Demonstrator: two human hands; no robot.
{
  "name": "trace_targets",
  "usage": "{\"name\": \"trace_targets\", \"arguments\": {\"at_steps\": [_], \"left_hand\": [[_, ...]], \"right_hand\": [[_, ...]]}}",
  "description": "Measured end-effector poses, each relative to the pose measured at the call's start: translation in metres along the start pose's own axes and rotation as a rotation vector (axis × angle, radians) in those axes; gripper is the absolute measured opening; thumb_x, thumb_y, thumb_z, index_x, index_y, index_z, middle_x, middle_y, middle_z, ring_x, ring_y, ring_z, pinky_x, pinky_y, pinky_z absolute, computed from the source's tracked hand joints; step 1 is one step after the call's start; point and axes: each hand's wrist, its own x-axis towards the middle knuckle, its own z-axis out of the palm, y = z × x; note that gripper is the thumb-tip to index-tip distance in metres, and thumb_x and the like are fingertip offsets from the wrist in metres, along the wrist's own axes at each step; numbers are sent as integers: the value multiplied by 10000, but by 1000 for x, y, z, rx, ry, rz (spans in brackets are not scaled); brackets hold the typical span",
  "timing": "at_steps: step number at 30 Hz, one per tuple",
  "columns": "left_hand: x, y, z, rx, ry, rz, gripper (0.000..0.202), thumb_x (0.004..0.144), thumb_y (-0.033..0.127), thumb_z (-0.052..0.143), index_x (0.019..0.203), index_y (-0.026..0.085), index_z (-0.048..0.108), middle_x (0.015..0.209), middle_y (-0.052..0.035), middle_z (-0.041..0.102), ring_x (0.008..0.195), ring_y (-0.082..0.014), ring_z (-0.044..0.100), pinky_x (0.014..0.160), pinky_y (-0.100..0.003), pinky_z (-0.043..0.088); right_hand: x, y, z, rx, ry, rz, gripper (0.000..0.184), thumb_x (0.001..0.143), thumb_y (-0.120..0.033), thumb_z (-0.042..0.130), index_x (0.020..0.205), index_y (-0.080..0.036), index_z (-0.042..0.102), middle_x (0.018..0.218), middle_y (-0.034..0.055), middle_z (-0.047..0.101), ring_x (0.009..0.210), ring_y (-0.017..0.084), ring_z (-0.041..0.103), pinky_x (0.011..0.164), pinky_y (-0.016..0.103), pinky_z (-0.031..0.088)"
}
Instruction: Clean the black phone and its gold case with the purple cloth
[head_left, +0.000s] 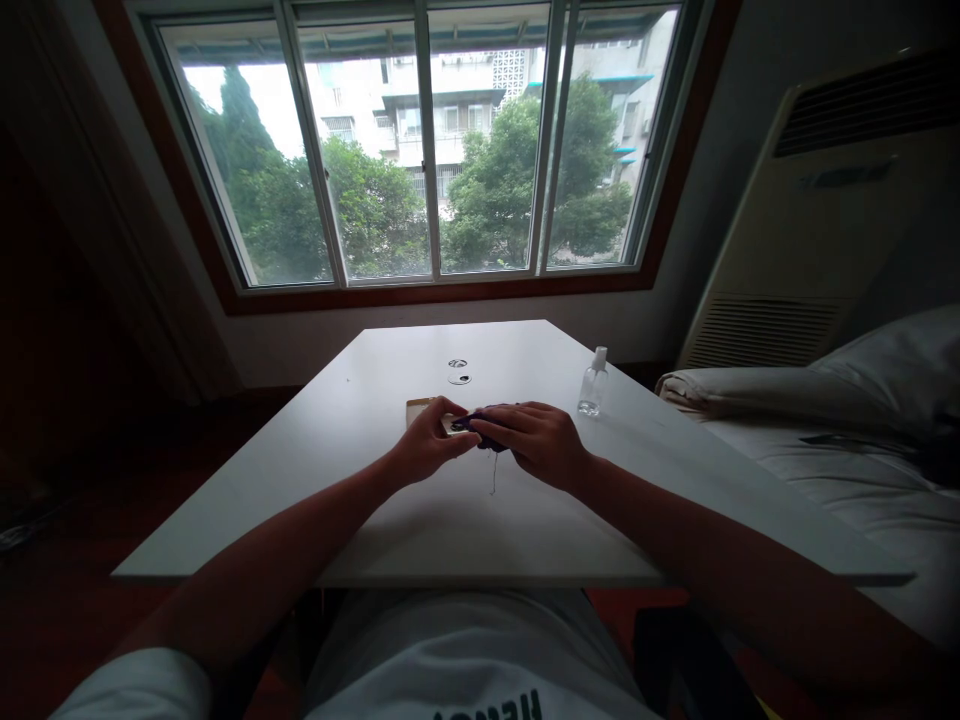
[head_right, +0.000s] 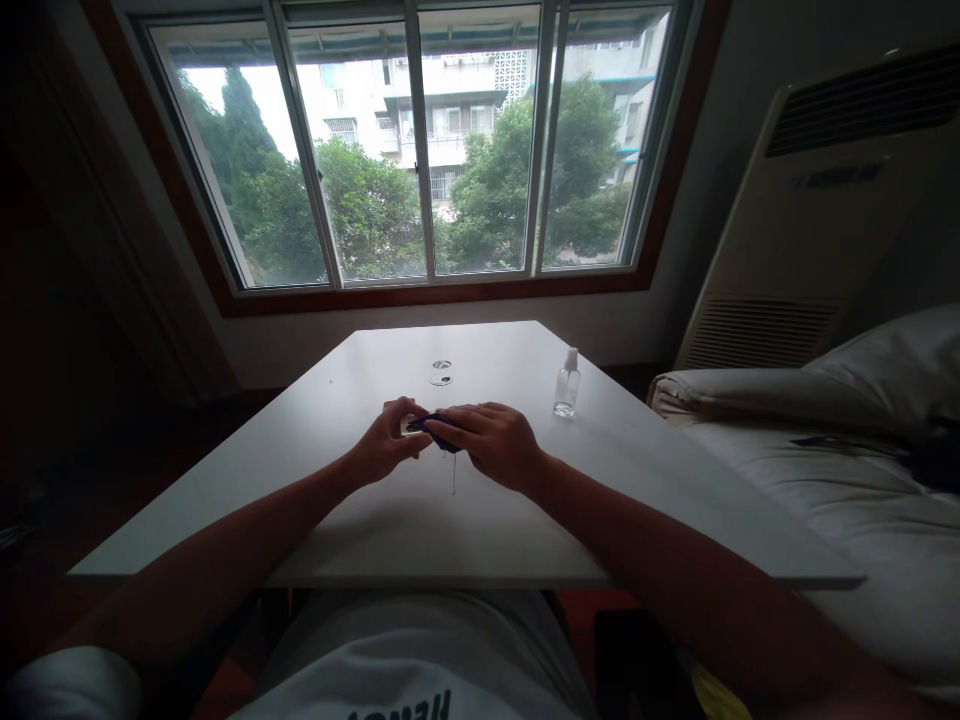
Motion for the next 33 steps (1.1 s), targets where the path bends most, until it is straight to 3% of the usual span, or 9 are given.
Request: {"name": "trace_targets", "arguments": {"at_steps": [8,12,15,19,24,29,33], "left_hand": [[4,-9,-2,25,-6,-5,481,757,400,786,1029,148,480,849,-9,584,677,-101,562,579,-243,483],[7,-18,-4,76,52,-23,434,724,240,760,1045,150,481,847,1,582,635,-90,553,552,-233,479],[8,-22,-4,29,45,-53,516,687,147,744,1138,168,493,927,-9,595,644,-84,571,570,-233,487],[8,-23,-3,-32,0,-59,709,639,130,799,1274,189,488,910,-4,600,700,-106,596,637,-257,500],[8,-19,-2,10,-15,-71,743,629,152,841,1296,173,514,930,-30,623,774,-149,625,684,-293,515],[6,-16,-2,79,-58,-4,782,649,207,873,1349,156,527,1108,-114,655,950,-239,658,823,-379,553],[4,-18,-4,219,-50,100,869,664,259,880,1440,178,496,1262,-146,626,1161,-311,600,982,-439,503]], "right_hand": [[1,-2,-1,-101,-102,-17,517,954,-121,523,1425,-333,528,1315,18,655,1041,200,687,848,345,549],[3,-5,-3,-162,-123,-17,549,953,-105,508,1450,-340,498,1298,24,660,986,183,682,795,307,529],[3,-5,-2,-196,-165,-19,574,948,-112,525,1477,-327,462,1300,42,649,927,175,671,750,287,508],[1,-1,0,-213,-218,-21,606,945,-92,518,1498,-323,429,1265,57,650,878,153,650,712,257,473],[1,-2,1,-209,-245,-36,603,959,-88,488,1509,-323,411,1190,66,661,881,157,640,693,256,465],[7,-9,1,-201,-271,-61,625,953,-66,468,1520,-318,399,1230,84,647,968,198,646,774,321,510],[9,-14,4,-164,-215,-74,584,971,-102,483,1506,-329,424,1297,79,627,1088,219,634,885,371,523]]}}
